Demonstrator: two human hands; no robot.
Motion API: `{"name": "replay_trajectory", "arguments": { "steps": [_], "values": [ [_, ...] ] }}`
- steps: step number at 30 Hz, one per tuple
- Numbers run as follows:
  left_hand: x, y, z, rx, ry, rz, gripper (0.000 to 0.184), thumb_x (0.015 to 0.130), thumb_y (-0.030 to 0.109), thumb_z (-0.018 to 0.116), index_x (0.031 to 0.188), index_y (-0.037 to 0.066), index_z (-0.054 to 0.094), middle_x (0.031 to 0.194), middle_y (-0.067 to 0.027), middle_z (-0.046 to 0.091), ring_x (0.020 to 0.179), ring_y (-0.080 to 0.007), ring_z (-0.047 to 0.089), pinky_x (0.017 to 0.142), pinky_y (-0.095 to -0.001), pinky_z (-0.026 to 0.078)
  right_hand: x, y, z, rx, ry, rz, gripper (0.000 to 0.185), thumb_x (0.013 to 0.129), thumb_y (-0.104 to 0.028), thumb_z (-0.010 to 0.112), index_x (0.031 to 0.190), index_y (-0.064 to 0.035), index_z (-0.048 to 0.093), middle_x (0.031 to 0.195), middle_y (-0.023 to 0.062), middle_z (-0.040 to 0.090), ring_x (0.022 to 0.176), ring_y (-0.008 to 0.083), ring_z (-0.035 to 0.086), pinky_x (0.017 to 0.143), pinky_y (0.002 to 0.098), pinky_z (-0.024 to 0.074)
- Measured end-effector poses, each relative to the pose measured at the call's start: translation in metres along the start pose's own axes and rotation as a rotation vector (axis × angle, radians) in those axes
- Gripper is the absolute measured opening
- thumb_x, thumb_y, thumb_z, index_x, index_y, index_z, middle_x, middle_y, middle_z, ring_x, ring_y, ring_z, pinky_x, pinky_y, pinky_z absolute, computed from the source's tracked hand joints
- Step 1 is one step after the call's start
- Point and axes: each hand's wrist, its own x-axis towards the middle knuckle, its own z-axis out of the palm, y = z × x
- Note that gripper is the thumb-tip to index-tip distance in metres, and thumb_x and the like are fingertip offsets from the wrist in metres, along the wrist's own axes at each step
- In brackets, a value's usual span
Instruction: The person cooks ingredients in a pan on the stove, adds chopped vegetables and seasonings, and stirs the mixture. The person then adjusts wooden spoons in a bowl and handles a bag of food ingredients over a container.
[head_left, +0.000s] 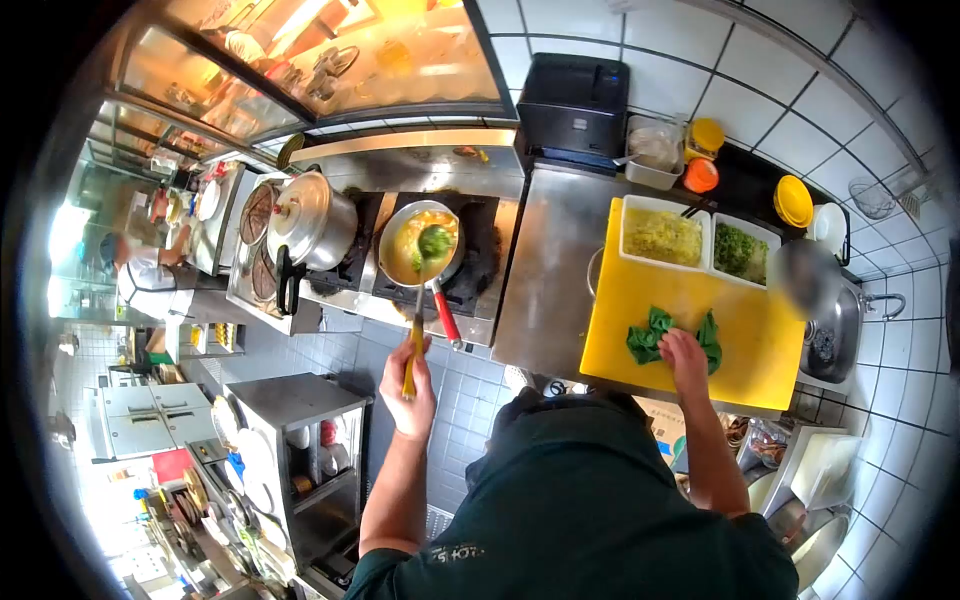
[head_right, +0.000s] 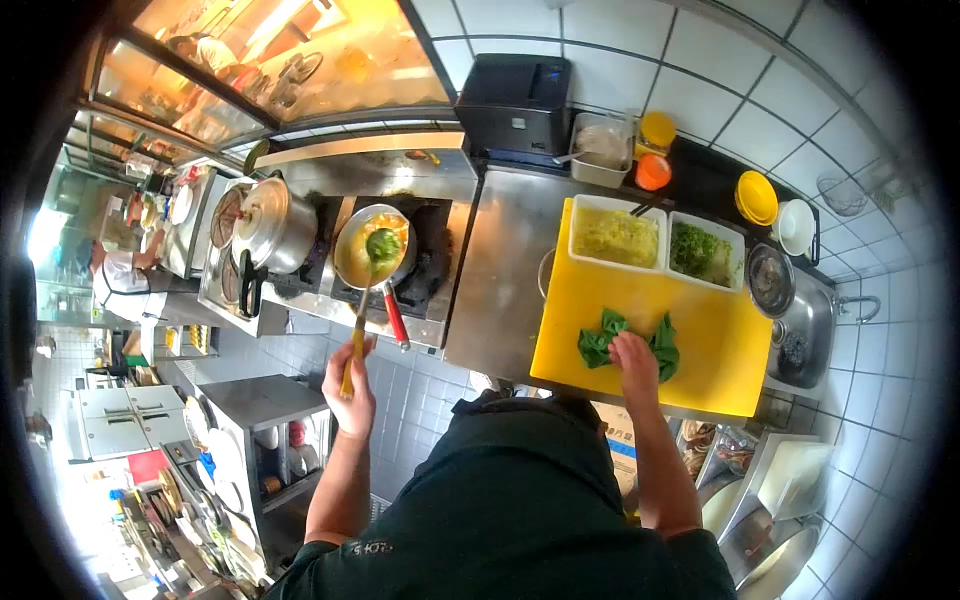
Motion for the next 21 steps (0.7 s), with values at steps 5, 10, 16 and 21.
{"name": "replay_trajectory", "arguments": {
  "steps": [5, 10, 16, 21],
  "values": [
    [0.042, -0.089, -0.017, 0.504, -0.298, 0.310, 0.032, 0.088, -0.001, 0.065, 0.120, 0.002, 0.065, 0.114, -0.0236, 0.068, 0.099, -0.0420, 0.069, 0.085, -0.0439, 0.059, -0.001, 0.011, 0.068, -0.111, -0.170, -0.132, 0.028, 0.099, -0.016, 0.065, 0.118, 0.0041, 0.064, 0.105, 0.0095, 0.069, 0.097, 0.0171, 0.069, 0.085, 0.0298, 0.0552],
    [0.069, -0.114, -0.034, 0.710, -0.466, 0.465, 0.041, 0.082, 0.004, 0.069, 0.122, 0.002, 0.063, 0.128, -0.0243, 0.061, 0.102, -0.0394, 0.068, 0.083, -0.0427, 0.060, -0.026, -0.004, 0.153, -0.415, -0.345, -0.247, 0.031, 0.099, -0.017, 0.067, 0.122, 0.0033, 0.061, 0.110, 0.0128, 0.072, 0.103, 0.0199, 0.070, 0.090, 0.0311, 0.0556],
    [0.101, -0.155, -0.042, 0.670, -0.560, 0.632, 0.042, 0.081, 0.001, 0.067, 0.122, 0.000, 0.063, 0.131, -0.0271, 0.059, 0.110, -0.0403, 0.065, 0.091, -0.0436, 0.057, -0.047, 0.011, 0.268, -0.644, -0.594, -0.218, 0.042, 0.099, -0.030, 0.068, 0.126, 0.0017, 0.062, 0.110, 0.0171, 0.073, 0.100, 0.0247, 0.072, 0.086, 0.0345, 0.0568],
    [0.092, -0.113, -0.083, 0.528, -0.609, 0.497, 0.038, 0.084, 0.000, 0.067, 0.122, 0.000, 0.065, 0.130, -0.0262, 0.061, 0.109, -0.0410, 0.067, 0.091, -0.0435, 0.057, -0.038, 0.045, 0.339, -0.743, -0.614, -0.237, 0.043, 0.097, -0.030, 0.067, 0.125, 0.0019, 0.060, 0.100, 0.0191, 0.074, 0.091, 0.0306, 0.073, 0.075, 0.0418, 0.0559]
  ]
}}
